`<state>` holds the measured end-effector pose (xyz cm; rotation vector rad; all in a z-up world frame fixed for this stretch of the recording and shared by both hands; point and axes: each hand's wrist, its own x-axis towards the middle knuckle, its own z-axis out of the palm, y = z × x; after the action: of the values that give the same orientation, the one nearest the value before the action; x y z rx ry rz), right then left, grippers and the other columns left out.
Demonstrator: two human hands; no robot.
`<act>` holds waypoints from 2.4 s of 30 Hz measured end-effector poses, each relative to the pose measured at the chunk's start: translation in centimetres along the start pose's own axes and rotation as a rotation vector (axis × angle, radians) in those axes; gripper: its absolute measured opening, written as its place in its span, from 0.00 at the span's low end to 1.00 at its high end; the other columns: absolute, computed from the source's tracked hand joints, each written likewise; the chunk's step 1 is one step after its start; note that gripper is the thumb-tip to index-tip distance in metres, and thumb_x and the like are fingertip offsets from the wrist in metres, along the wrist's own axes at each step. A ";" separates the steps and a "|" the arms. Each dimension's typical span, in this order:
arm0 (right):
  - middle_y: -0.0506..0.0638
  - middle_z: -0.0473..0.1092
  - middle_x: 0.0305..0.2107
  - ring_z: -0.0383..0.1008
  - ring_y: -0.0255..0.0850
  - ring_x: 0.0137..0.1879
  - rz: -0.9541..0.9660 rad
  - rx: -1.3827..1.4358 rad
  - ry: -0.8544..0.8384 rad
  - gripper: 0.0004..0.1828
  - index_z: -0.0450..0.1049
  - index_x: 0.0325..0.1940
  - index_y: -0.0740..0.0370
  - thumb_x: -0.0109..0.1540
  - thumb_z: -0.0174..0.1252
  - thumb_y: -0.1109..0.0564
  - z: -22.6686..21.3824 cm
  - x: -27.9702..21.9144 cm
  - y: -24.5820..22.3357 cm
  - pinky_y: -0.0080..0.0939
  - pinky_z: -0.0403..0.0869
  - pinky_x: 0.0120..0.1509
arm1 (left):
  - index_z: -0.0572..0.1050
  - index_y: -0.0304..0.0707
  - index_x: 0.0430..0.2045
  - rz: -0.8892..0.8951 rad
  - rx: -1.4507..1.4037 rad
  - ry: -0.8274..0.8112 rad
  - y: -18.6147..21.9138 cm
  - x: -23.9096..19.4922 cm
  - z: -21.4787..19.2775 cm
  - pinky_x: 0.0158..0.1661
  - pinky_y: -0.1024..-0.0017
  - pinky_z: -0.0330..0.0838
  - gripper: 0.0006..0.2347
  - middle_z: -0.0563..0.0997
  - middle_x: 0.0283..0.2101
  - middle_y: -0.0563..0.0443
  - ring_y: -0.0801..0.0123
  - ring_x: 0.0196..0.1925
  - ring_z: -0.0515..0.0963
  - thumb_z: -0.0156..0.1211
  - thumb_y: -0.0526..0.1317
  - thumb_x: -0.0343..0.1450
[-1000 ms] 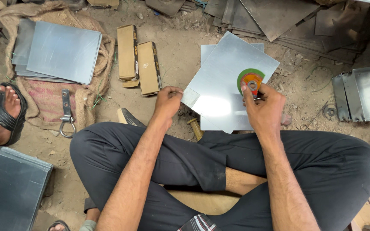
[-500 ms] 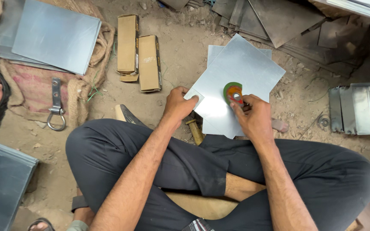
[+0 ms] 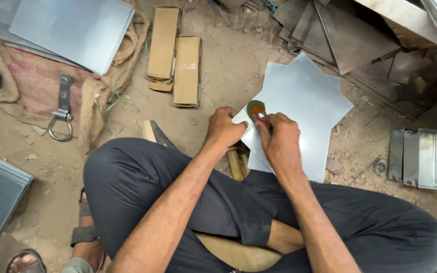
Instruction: The person marks and scores lines on metal sheets using a small abrasive disc and a scribe. They handle and reposition several metal sheets on the ground while sitting cross-legged.
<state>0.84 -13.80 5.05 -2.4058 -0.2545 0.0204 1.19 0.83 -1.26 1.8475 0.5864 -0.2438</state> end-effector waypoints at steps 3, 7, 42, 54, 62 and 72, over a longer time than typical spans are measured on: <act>0.64 0.73 0.30 0.74 0.62 0.35 -0.058 -0.020 0.058 0.07 0.80 0.39 0.69 0.61 0.64 0.61 1.0 1.0 -0.2 0.56 0.71 0.40 | 0.80 0.28 0.27 -0.024 -0.028 -0.031 0.8 0.0 0.1 0.37 0.62 0.78 0.09 0.85 0.31 0.34 0.55 0.35 0.87 0.69 0.36 0.60; 0.65 0.72 0.30 0.74 0.63 0.36 -0.036 -0.074 -0.015 0.07 0.78 0.38 0.70 0.62 0.63 0.61 0.0 -0.2 0.0 0.57 0.70 0.40 | 0.79 0.28 0.27 -0.097 -0.026 -0.034 1.1 0.0 0.0 0.38 0.61 0.79 0.09 0.85 0.31 0.35 0.53 0.36 0.87 0.67 0.36 0.60; 0.63 0.73 0.28 0.75 0.61 0.34 -0.043 -0.018 -0.018 0.07 0.80 0.38 0.67 0.57 0.63 0.63 1.9 0.5 0.6 0.57 0.72 0.40 | 0.80 0.31 0.29 -0.074 -0.027 0.056 -0.4 0.7 0.6 0.39 0.61 0.79 0.11 0.85 0.32 0.34 0.52 0.37 0.86 0.68 0.36 0.58; 0.64 0.72 0.28 0.73 0.61 0.33 -0.036 -0.038 0.021 0.06 0.80 0.39 0.70 0.60 0.64 0.63 1.0 0.8 -0.3 0.56 0.70 0.39 | 0.81 0.29 0.27 -0.039 -0.087 0.037 -0.2 -0.3 0.5 0.37 0.61 0.78 0.10 0.85 0.30 0.35 0.55 0.34 0.86 0.70 0.37 0.58; 0.63 0.71 0.27 0.73 0.61 0.33 0.005 -0.075 -0.012 0.06 0.79 0.36 0.69 0.60 0.63 0.61 0.8 -0.7 1.1 0.57 0.70 0.39 | 0.82 0.29 0.28 -0.095 -0.119 0.056 -0.7 0.4 0.5 0.35 0.61 0.79 0.10 0.85 0.30 0.36 0.56 0.33 0.87 0.70 0.35 0.58; 0.61 0.78 0.37 0.80 0.54 0.39 -0.145 0.012 -0.056 0.10 0.80 0.44 0.67 0.61 0.64 0.59 -2.8 1.3 -1.0 0.50 0.76 0.41 | 0.81 0.31 0.35 -0.036 -0.097 -0.044 -1.8 1.3 0.9 0.39 0.64 0.79 0.11 0.86 0.36 0.39 0.61 0.38 0.86 0.71 0.34 0.61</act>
<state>2.12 -14.66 7.89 -2.3718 -0.4528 0.0231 1.48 0.82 -3.56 1.7354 0.5915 -0.2747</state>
